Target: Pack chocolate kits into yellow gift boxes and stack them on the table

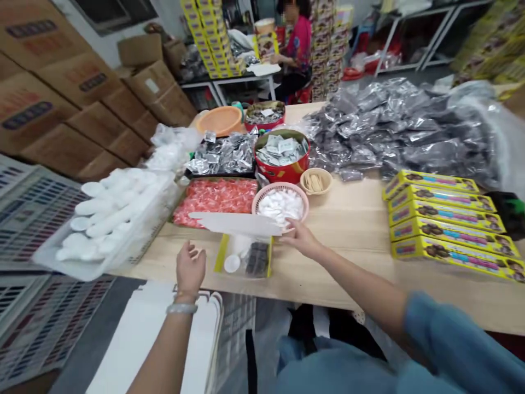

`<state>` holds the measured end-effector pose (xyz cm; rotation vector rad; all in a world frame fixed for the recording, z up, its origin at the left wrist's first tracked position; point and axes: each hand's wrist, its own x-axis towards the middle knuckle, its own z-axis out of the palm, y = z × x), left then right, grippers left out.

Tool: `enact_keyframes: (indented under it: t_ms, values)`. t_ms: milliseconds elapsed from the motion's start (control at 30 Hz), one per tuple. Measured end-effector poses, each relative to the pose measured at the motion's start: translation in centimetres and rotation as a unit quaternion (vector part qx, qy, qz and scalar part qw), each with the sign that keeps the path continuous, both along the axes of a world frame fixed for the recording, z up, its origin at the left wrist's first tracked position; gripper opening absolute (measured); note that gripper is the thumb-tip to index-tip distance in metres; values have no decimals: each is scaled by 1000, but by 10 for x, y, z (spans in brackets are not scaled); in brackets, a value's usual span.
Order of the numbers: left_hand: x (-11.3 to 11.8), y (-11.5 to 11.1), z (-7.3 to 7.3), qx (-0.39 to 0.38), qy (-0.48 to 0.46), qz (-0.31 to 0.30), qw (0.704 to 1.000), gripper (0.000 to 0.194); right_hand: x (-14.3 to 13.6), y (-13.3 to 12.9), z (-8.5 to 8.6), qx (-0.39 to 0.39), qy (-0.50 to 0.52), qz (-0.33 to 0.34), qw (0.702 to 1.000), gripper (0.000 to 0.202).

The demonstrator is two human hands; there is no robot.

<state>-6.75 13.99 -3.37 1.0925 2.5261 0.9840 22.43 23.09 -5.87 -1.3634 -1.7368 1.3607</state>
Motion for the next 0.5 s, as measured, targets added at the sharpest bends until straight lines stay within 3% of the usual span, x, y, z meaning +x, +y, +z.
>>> enact_keyframes:
  t_ms: [67, 133, 233, 300, 400, 500]
  values:
    - [-3, 8, 0, 26, -92, 26, 995, 60, -35, 17, 1, 21, -31, 53, 998, 3]
    - [11, 8, -2, 60, -136, 0, 989, 61, -29, 17, 0, 50, -50, 82, 994, 20]
    - [47, 0, -8, 84, -165, -91, 978, 56, 36, -5, 5, 4, -53, 77, 996, 25]
    - [77, 3, -14, 70, -175, -152, 970, 55, 89, -22, 13, -42, -70, 39, 996, 29]
    - [124, 28, -19, 46, -114, -262, 957, 48, 151, -42, 25, -35, -124, -25, 991, 29]
    - [161, 61, -13, 4, 2, -342, 940, 25, 176, -49, 29, -20, -187, -70, 980, 21]
